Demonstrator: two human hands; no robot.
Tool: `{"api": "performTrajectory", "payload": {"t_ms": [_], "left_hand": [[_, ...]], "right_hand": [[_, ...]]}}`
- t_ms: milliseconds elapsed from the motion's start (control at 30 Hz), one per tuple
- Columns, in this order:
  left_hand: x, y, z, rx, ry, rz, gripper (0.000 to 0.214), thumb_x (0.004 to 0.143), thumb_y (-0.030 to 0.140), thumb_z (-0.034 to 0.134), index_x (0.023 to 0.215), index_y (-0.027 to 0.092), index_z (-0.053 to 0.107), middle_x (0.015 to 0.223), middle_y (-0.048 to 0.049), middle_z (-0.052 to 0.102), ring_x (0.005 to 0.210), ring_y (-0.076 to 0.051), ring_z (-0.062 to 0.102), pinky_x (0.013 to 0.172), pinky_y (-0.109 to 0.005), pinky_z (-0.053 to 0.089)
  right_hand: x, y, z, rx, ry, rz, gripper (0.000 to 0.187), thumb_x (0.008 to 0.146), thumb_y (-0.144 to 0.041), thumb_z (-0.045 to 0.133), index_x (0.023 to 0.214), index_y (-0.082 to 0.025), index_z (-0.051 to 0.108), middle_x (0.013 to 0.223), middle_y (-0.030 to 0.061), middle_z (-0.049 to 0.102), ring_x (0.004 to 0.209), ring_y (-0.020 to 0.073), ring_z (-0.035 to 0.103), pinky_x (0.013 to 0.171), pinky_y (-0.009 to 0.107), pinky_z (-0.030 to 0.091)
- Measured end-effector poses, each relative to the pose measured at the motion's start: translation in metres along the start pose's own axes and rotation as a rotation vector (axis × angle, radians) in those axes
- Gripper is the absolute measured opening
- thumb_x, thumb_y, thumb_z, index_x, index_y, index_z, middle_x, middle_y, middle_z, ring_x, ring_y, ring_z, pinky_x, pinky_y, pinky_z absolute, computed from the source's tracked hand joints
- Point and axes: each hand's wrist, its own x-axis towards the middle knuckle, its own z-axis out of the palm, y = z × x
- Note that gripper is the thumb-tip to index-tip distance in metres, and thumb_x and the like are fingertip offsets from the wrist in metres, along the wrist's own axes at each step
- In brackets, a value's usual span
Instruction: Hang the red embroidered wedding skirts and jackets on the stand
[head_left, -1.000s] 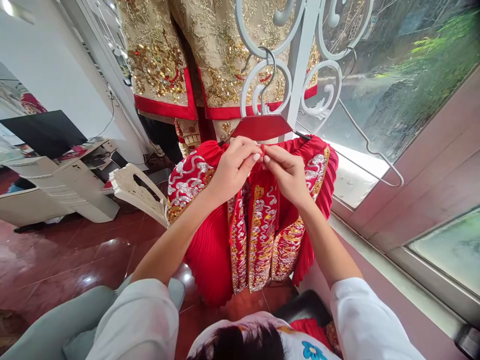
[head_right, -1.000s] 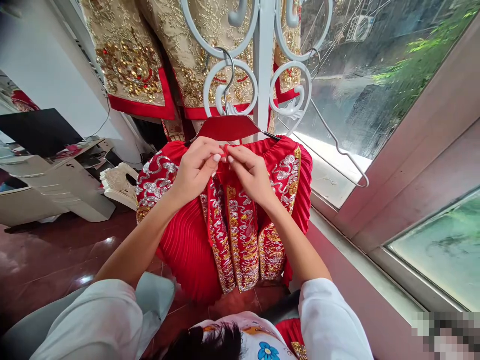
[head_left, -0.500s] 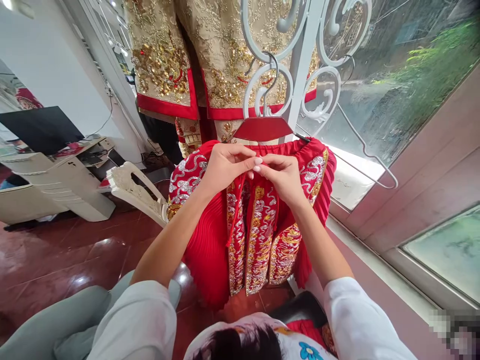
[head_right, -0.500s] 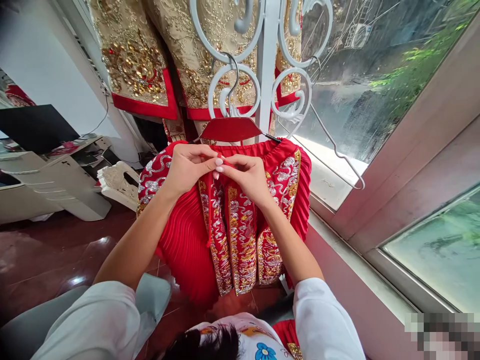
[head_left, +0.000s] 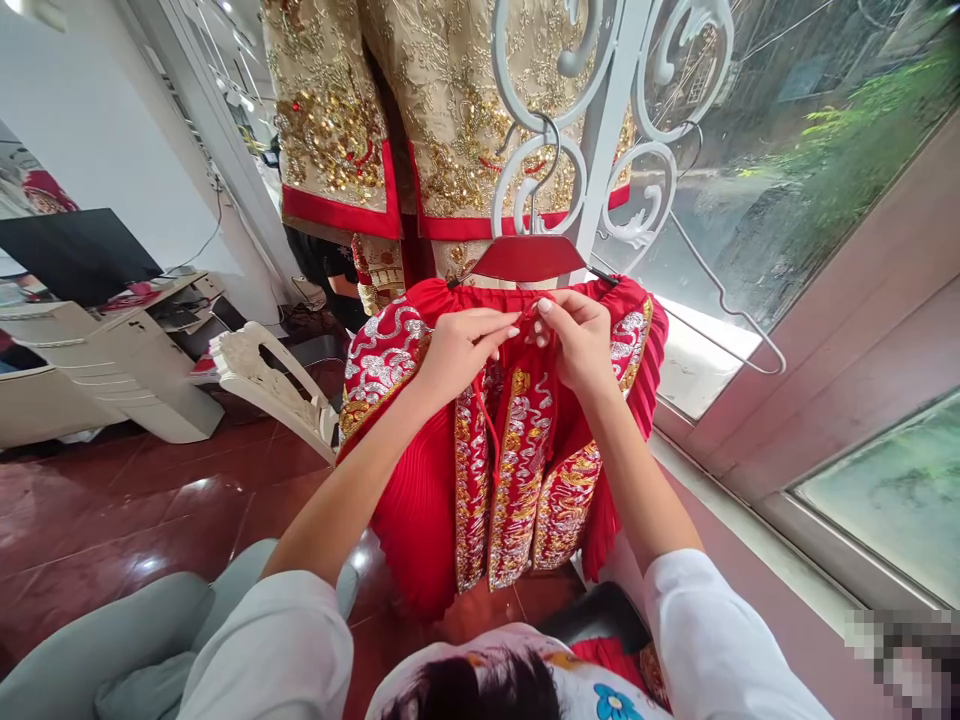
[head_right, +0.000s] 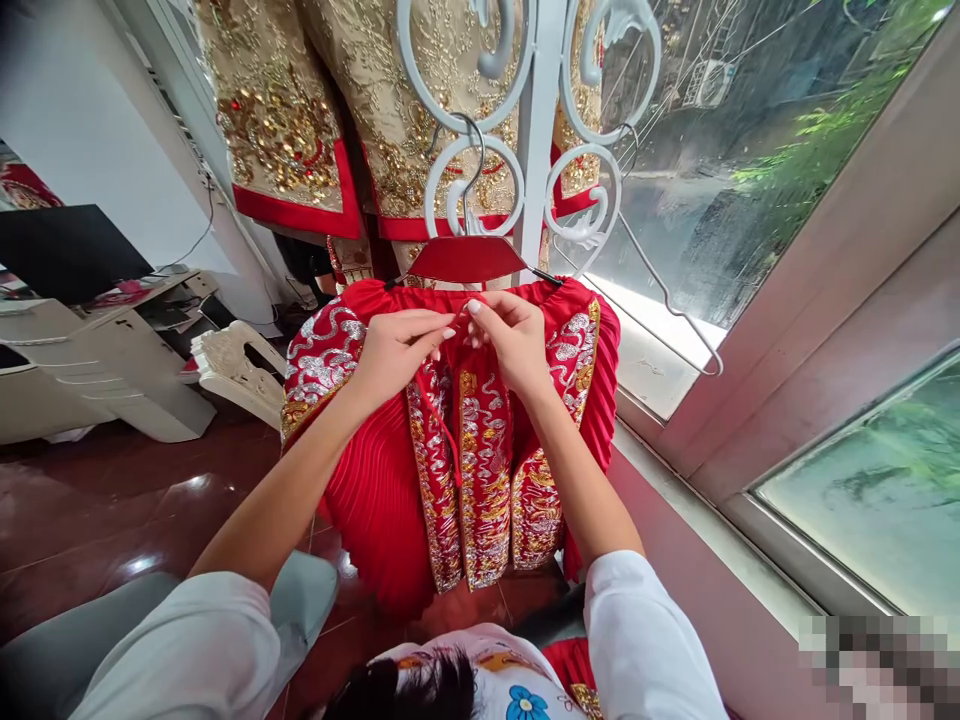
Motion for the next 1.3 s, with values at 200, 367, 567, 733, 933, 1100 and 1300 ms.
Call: {"api": "performTrajectory", "payload": {"t_ms": [200,367,567,733,933,1100,1300], "left_hand": [[-0.004,0.008,0.010,0.275,-0.036,0.062,0.021,0.088,0.022,0.051,0.072,0.017,0.066,0.074,-0.0030,0.066,0.070,-0.016,0.059,0.068,-0.027,0.042],[-0.003,0.013,0.011,0.130,0.058,-0.116,0.027,0.088,0.025,0.050,0.063,0.017,0.055,0.050,0.0019,0.054,0.049,-0.012,0.051,0.056,-0.025,0.037],[-0.005,0.013,0.020,-0.514,-0.044,-0.331,0.031,0.086,0.046,0.055,0.075,0.017,0.051,0.083,-0.0046,0.068,0.049,-0.010,0.060,0.047,-0.022,0.043],[-0.006,0.006,0.028,-0.523,0.100,-0.213,0.037,0.077,0.052,0.065,0.077,0.016,0.058,0.096,-0.0048,0.063,0.046,-0.005,0.055,0.044,-0.022,0.044],[-0.008,0.009,0.021,-0.549,-0.137,-0.276,0.035,0.080,0.049,0.064,0.073,0.015,0.058,0.054,0.0011,0.059,0.046,-0.011,0.059,0.051,-0.022,0.047],[-0.008,0.016,0.016,-0.536,-0.204,-0.258,0.034,0.078,0.046,0.068,0.070,0.014,0.060,0.053,0.0017,0.057,0.042,-0.008,0.052,0.050,-0.022,0.042],[-0.010,0.007,0.020,-0.632,-0.089,-0.268,0.033,0.078,0.045,0.066,0.072,0.013,0.062,0.075,-0.0019,0.062,0.040,0.000,0.037,0.039,-0.020,0.027]], "right_hand": [[-0.005,-0.006,0.005,0.018,-0.010,-0.039,0.023,0.075,-0.042,0.071,0.072,-0.021,0.062,0.059,-0.0040,0.056,0.047,0.0067,0.048,0.048,0.022,0.045],[-0.007,-0.008,0.001,-0.005,0.032,-0.011,0.025,0.076,-0.046,0.068,0.082,-0.022,0.065,0.068,-0.0015,0.061,0.059,0.0102,0.058,0.061,0.027,0.053],[-0.014,-0.022,-0.004,-0.057,0.034,-0.158,0.018,0.083,-0.042,0.063,0.088,-0.027,0.071,0.099,0.0022,0.066,0.101,0.0165,0.060,0.091,0.037,0.050],[-0.015,-0.028,-0.001,-0.076,0.000,-0.224,0.004,0.076,-0.031,0.072,0.079,-0.031,0.074,0.087,-0.0012,0.060,0.088,0.0130,0.057,0.086,0.033,0.048],[-0.001,-0.026,0.012,-0.173,0.113,-0.278,0.003,0.074,-0.028,0.073,0.071,-0.027,0.072,0.069,-0.0028,0.058,0.068,0.0098,0.051,0.068,0.028,0.045],[0.015,-0.018,0.025,-0.175,0.198,-0.162,0.020,0.069,-0.036,0.076,0.065,-0.021,0.063,0.065,-0.0025,0.056,0.058,0.0082,0.048,0.053,0.025,0.041],[0.008,-0.015,0.007,-0.273,0.315,-0.144,0.035,0.082,-0.055,0.058,0.074,-0.021,0.053,0.061,-0.0026,0.050,0.048,0.0072,0.045,0.044,0.023,0.034]]}}
